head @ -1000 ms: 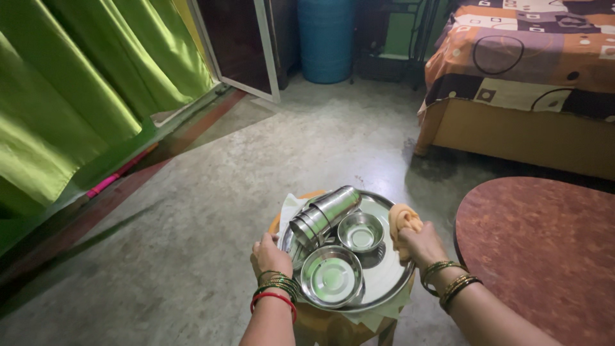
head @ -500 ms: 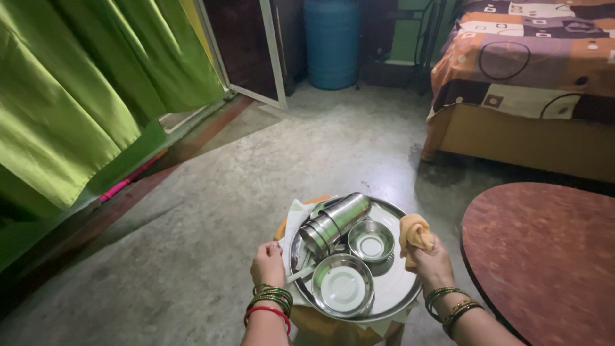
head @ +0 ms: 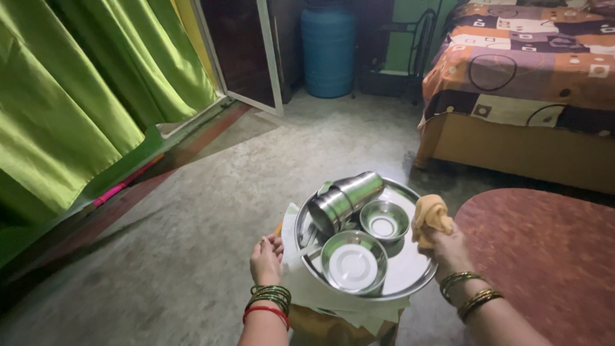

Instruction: The person wipes a table with a cloth, folds and arranges several white napkins on the surface, and cleans various metal dishes including plates, bowls, and cups with a small orange sponge.

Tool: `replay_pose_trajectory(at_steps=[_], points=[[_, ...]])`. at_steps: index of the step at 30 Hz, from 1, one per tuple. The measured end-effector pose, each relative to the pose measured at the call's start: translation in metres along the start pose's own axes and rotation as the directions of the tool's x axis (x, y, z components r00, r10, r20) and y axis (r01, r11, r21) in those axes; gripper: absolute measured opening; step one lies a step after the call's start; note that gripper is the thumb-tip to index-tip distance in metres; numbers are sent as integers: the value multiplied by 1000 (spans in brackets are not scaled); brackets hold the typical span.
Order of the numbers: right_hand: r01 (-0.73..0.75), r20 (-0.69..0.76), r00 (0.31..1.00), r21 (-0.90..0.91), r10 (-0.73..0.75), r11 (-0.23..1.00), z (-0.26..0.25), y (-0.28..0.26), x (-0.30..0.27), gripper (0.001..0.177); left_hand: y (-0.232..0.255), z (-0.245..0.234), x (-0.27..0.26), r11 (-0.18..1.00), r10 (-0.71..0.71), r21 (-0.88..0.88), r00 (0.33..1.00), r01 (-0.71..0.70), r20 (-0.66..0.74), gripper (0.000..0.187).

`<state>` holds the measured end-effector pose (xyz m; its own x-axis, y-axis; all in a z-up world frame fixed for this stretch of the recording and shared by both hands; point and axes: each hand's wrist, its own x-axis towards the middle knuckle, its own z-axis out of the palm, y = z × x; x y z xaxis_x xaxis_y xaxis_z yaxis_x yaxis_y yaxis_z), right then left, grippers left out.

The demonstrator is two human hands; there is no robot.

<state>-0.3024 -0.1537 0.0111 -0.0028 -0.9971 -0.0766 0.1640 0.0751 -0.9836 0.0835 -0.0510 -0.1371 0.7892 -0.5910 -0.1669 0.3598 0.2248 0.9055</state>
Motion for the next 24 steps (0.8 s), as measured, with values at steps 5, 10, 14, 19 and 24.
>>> replay_pose_trajectory(at_steps=[5, 10, 14, 19, 24], points=[[10, -61, 998, 48, -7, 999, -13, -38, 3, 31, 57, 31, -82, 600, 197, 797, 978, -69, -63, 37], [41, -137, 990, 102, -27, 994, -34, -54, 7, 35, 123, 66, -167, -113, 32, 937, 942, -330, 335, 103], [46, -190, 982, 119, -23, 992, -49, -54, 9, 36, 110, 75, -164, -134, -22, 935, 944, -328, 328, 90], [27, -249, 968, 83, -5, 996, -55, -49, 12, 37, 51, 72, -126, -152, 160, 858, 845, -490, 511, 11], [47, -211, 977, 110, -23, 993, -56, -41, 13, 35, 63, 66, -112, 353, 436, 847, 871, -398, 227, 29]])
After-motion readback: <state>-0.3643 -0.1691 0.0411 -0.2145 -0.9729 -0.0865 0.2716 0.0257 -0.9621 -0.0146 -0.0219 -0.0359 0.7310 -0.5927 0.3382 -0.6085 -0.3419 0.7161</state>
